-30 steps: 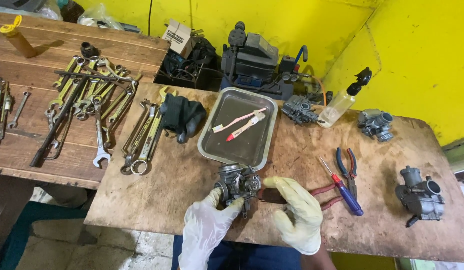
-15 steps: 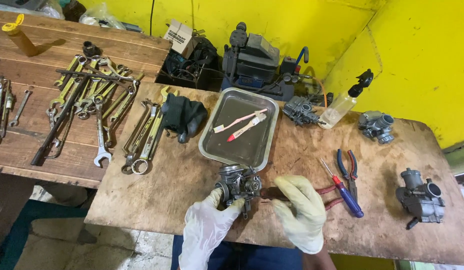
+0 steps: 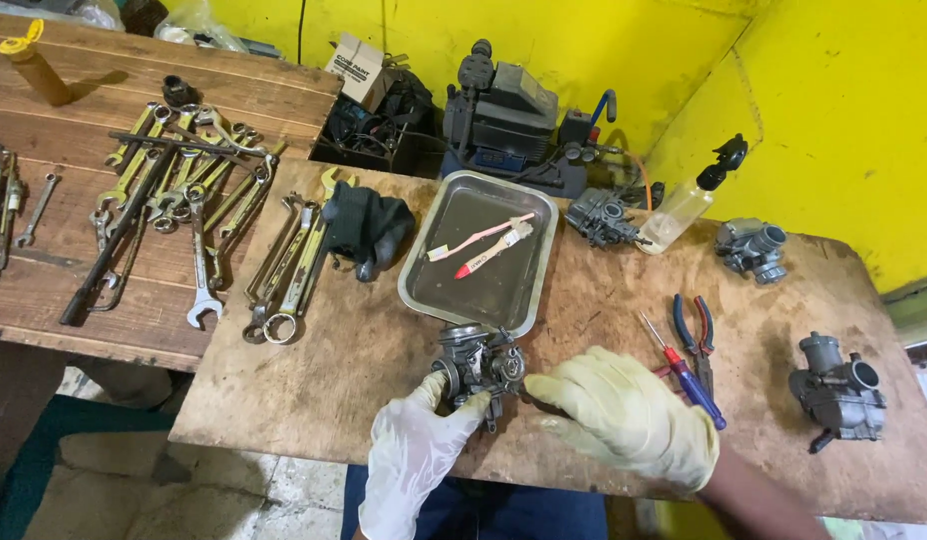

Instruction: Disassembling and inspecting a motorcycle carburetor using a screwdriver and pliers on a workbench.

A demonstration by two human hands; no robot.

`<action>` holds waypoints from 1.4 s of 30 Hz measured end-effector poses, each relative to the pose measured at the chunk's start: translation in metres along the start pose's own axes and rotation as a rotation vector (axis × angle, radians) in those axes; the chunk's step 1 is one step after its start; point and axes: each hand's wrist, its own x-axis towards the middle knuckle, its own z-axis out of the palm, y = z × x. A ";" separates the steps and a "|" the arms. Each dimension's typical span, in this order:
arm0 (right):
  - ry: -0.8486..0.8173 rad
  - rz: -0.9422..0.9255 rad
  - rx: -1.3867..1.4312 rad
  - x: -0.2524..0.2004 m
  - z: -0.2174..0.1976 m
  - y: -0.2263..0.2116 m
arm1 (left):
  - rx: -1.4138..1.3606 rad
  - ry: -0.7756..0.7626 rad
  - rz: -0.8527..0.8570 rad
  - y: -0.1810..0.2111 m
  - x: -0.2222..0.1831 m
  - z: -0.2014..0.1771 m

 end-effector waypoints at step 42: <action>-0.474 -0.627 -0.231 0.019 0.018 0.031 | 0.073 0.112 0.153 -0.052 0.043 0.039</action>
